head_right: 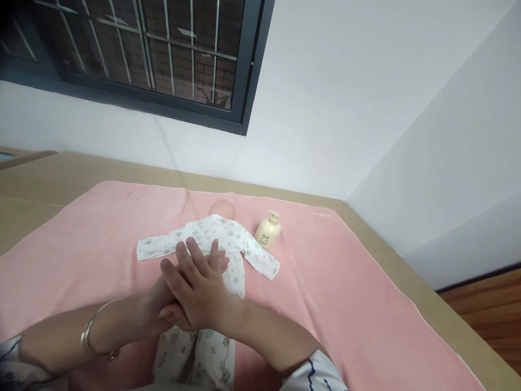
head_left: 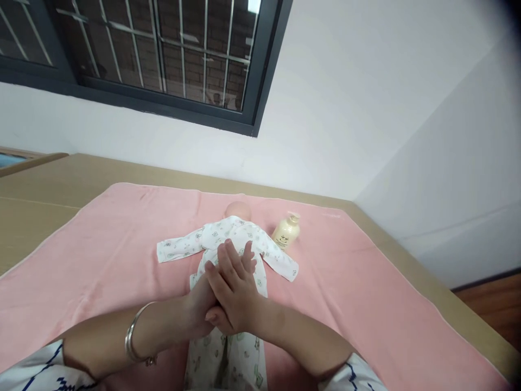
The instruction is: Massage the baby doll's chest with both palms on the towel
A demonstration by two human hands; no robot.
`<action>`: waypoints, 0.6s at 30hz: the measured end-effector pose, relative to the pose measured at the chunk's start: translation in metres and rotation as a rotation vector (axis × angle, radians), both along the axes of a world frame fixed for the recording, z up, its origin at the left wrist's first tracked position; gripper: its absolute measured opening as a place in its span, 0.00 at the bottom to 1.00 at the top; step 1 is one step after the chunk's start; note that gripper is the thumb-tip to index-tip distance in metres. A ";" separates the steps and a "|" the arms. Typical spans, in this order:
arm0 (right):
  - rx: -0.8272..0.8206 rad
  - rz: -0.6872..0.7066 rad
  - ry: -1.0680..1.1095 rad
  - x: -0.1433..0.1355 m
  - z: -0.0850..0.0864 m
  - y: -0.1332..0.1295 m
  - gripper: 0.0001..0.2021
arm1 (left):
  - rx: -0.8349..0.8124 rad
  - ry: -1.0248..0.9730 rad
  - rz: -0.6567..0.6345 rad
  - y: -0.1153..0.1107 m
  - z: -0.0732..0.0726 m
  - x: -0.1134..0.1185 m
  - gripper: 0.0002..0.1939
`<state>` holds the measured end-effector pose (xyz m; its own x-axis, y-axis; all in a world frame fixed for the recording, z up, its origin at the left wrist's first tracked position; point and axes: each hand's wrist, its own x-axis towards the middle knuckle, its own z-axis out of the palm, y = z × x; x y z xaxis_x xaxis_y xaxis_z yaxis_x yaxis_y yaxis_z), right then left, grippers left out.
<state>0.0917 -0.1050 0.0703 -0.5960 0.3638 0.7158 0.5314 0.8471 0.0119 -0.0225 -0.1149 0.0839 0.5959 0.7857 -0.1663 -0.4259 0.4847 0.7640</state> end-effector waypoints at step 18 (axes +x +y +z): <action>-0.420 -0.082 0.054 0.037 -0.033 0.078 0.21 | 0.809 0.560 0.735 0.111 -0.080 0.011 0.19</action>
<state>0.1285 -0.0268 0.0372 -0.5188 0.6749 0.5247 0.5878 0.7273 -0.3543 -0.0114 -0.0037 0.0038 -0.0289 0.9002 0.4345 0.0854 -0.4308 0.8984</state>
